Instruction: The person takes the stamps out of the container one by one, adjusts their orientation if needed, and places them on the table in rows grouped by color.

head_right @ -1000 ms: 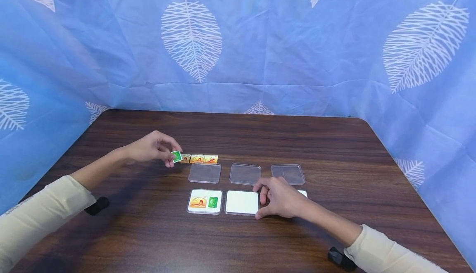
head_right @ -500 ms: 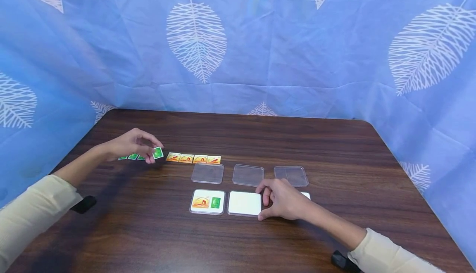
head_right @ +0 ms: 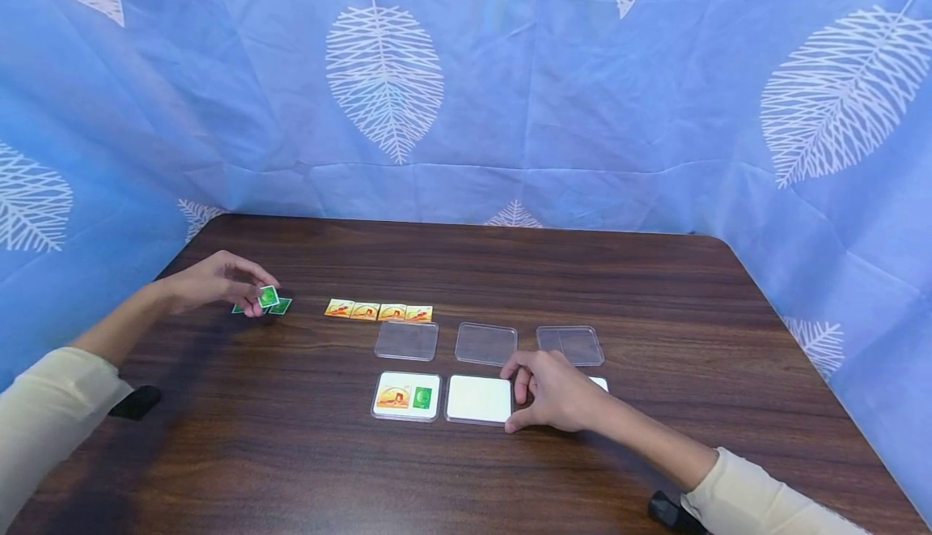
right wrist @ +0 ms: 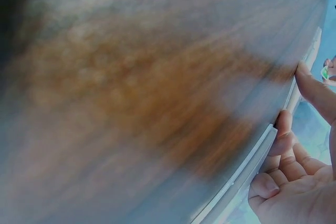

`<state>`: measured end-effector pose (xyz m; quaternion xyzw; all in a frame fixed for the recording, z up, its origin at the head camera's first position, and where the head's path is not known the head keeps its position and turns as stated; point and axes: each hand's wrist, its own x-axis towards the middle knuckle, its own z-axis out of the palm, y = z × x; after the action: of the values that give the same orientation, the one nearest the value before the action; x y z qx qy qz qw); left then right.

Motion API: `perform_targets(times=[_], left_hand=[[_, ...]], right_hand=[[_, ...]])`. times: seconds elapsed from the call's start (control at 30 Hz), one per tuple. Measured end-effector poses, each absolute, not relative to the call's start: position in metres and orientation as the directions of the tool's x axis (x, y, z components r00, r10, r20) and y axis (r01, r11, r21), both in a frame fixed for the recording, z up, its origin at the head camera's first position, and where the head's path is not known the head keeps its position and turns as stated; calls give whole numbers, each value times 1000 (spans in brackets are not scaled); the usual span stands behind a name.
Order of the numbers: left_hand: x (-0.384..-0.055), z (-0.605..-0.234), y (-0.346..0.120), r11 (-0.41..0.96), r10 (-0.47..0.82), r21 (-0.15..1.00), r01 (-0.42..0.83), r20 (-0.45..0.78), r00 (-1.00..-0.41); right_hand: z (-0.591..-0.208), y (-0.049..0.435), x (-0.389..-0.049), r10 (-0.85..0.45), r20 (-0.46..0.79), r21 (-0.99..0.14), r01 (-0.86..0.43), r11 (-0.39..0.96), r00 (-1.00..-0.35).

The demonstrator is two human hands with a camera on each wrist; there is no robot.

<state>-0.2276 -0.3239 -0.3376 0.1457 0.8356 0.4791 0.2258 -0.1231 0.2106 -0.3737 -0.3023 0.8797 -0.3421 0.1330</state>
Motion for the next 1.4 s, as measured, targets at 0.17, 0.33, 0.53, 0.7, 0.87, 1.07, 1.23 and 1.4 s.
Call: perform_targets(times=[0.17, 0.33, 0.53, 0.7, 0.87, 1.07, 1.23, 1.4], left_hand=[[-227, -335, -340, 530, 413, 848, -13, -272, -869], [-227, -336, -356, 564, 372, 824, -44, -302, -878], [-227, -337, -371, 623, 356, 782, -29, -316, -880], [-227, -336, -378, 679, 340, 734, -10, -326, -882], [-227, -338, -383, 696, 335, 718, 2, -323, -885], [-229, -346, -382, 726, 308, 687, 25, -292, -905], [-229, -352, -378, 773, 281, 631, 69, -244, -928], [-230, -355, -374, 801, 257, 593, 87, -210, -943]], right_hand=[[-373, 210, -123, -621, -25, -683, -441, 583, -783], [-373, 210, -123, -619, -20, -682, -442, 583, -785], [-374, 210, -124, -618, -26, -682, -438, 585, -786], [-374, 210, -123, -618, -29, -684, -435, 585, -786], [-374, 211, -123, -617, -27, -686, -435, 583, -786], [-374, 211, -123, -616, -31, -687, -431, 585, -787], [-375, 211, -123, -618, -30, -683, -436, 587, -786], [-374, 212, -123, -623, -20, -680, -446, 582, -782]])
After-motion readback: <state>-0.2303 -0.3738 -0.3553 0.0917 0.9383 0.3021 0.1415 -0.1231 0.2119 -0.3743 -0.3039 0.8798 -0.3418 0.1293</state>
